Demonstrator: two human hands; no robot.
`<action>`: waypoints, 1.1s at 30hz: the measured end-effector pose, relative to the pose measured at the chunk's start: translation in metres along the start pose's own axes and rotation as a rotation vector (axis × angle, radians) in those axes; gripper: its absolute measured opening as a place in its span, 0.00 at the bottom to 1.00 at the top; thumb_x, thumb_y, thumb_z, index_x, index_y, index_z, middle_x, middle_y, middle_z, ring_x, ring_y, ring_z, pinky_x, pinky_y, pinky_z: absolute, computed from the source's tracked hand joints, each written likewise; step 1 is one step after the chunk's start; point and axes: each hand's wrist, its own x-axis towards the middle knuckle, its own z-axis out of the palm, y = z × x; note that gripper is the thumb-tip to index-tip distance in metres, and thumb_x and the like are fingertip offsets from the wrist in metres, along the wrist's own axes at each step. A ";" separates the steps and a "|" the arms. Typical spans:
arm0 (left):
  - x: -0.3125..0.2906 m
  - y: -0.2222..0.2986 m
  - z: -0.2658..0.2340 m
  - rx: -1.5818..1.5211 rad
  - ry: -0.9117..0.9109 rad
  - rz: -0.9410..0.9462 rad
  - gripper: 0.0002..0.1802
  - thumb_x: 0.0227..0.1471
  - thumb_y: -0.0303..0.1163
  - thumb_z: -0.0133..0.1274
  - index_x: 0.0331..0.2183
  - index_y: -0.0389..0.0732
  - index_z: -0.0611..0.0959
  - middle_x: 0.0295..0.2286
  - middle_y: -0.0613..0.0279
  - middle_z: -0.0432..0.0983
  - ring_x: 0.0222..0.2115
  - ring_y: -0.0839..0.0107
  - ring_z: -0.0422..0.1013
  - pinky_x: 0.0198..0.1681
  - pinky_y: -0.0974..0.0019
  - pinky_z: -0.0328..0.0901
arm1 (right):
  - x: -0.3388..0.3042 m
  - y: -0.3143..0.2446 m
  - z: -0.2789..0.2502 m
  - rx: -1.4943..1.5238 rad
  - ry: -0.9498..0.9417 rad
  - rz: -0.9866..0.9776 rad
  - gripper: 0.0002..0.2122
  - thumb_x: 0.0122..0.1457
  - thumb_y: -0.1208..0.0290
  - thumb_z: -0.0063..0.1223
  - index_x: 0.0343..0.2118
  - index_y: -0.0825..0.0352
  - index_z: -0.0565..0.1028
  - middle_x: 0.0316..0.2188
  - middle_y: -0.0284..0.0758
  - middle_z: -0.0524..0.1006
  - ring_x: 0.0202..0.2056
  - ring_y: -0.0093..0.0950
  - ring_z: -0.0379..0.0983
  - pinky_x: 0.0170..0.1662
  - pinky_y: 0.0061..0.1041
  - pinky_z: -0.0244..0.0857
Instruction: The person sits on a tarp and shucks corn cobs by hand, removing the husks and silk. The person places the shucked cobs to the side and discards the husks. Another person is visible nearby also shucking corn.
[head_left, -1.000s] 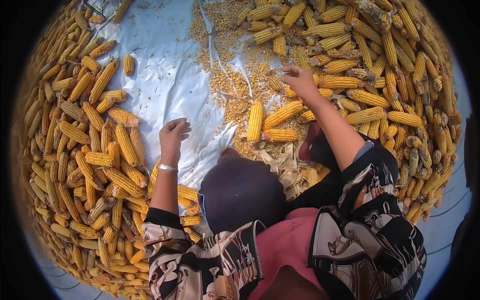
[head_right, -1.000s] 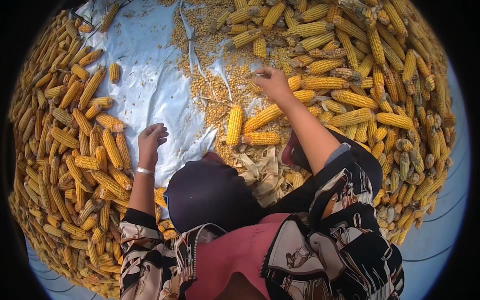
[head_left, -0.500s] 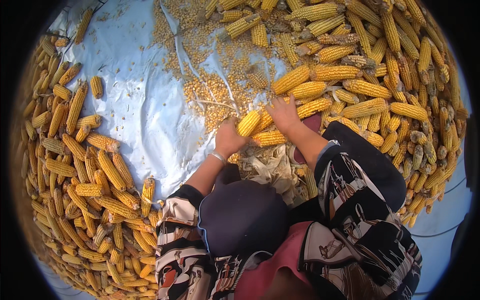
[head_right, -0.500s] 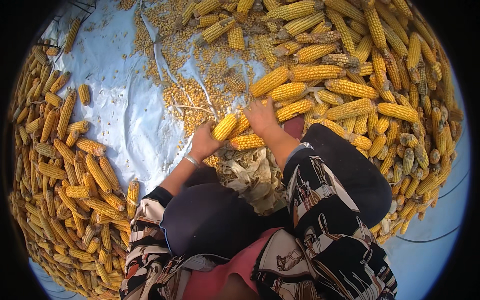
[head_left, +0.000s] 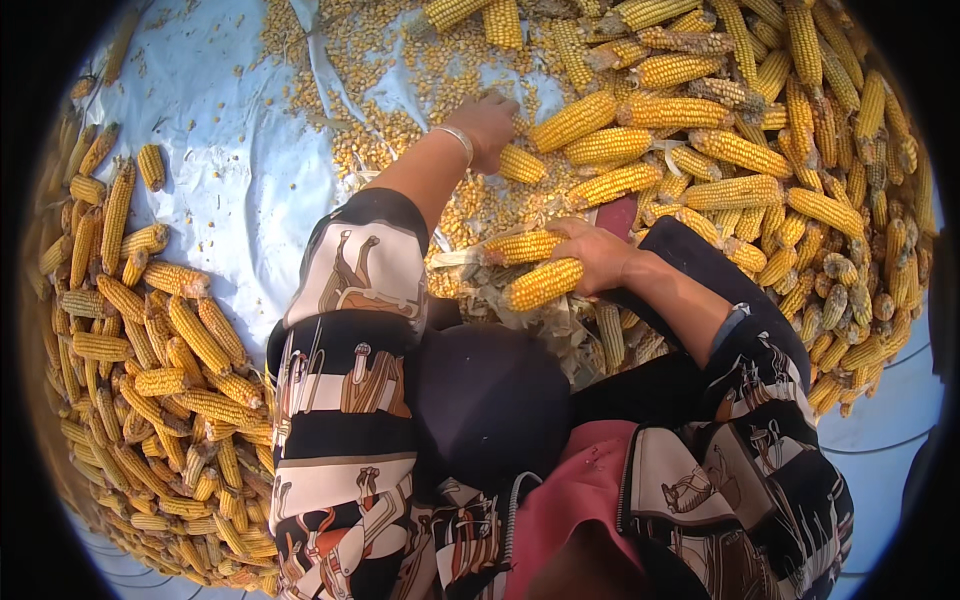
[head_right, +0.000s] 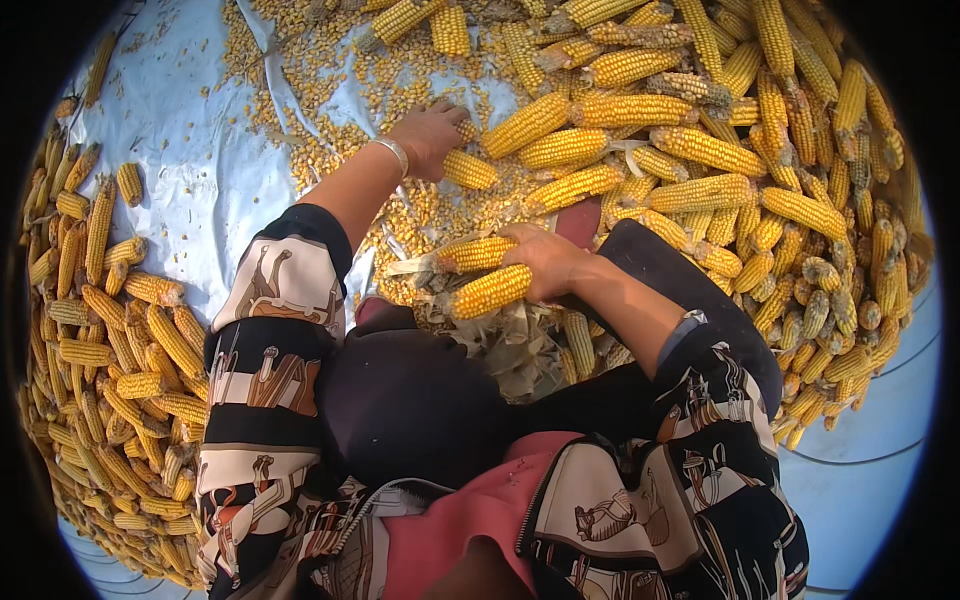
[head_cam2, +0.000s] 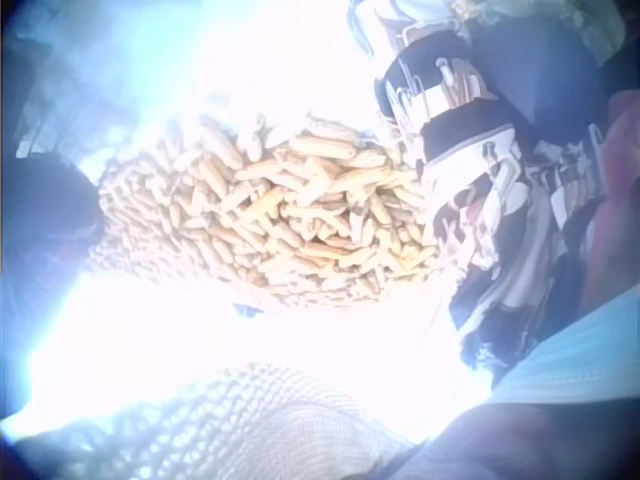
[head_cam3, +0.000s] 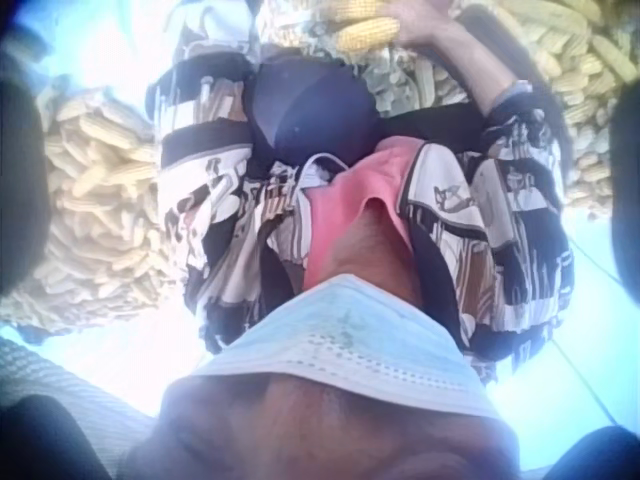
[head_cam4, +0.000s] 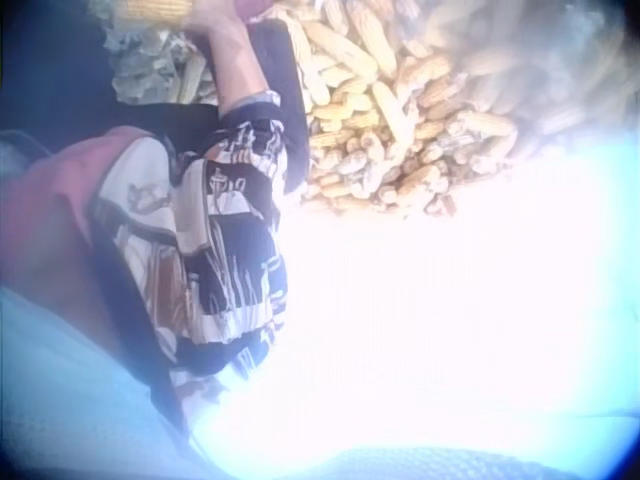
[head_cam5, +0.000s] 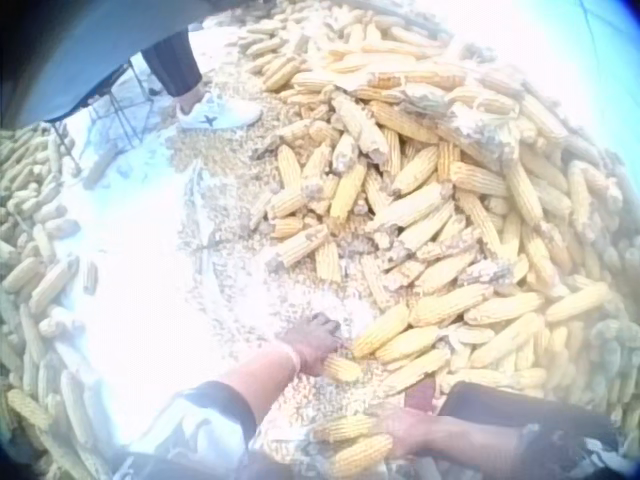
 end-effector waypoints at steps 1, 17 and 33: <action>-0.001 0.001 0.005 -0.005 -0.011 -0.031 0.26 0.30 0.34 0.62 0.40 0.44 0.84 0.57 0.55 0.60 0.60 0.53 0.54 0.60 0.52 0.55 | 0.006 -0.002 0.018 -0.047 0.050 -0.076 0.25 0.31 0.69 0.65 0.40 0.60 0.79 0.60 0.50 0.58 0.60 0.48 0.55 0.61 0.40 0.53; -0.187 0.060 -0.060 -1.569 0.286 -0.438 0.21 0.49 0.33 0.57 0.43 0.31 0.77 0.36 0.58 0.77 0.37 0.72 0.74 0.42 0.68 0.68 | -0.070 -0.029 -0.026 1.857 0.102 -0.126 0.25 0.51 0.67 0.54 0.52 0.71 0.66 0.44 0.42 0.74 0.44 0.35 0.74 0.51 0.38 0.69; -0.140 0.356 0.064 -2.413 0.207 -0.437 0.20 0.52 0.41 0.54 0.46 0.43 0.78 0.40 0.60 0.78 0.40 0.68 0.74 0.46 0.56 0.68 | -0.165 -0.101 0.120 1.957 0.487 0.112 0.21 0.59 0.67 0.48 0.54 0.68 0.65 0.45 0.42 0.75 0.42 0.36 0.76 0.42 0.37 0.74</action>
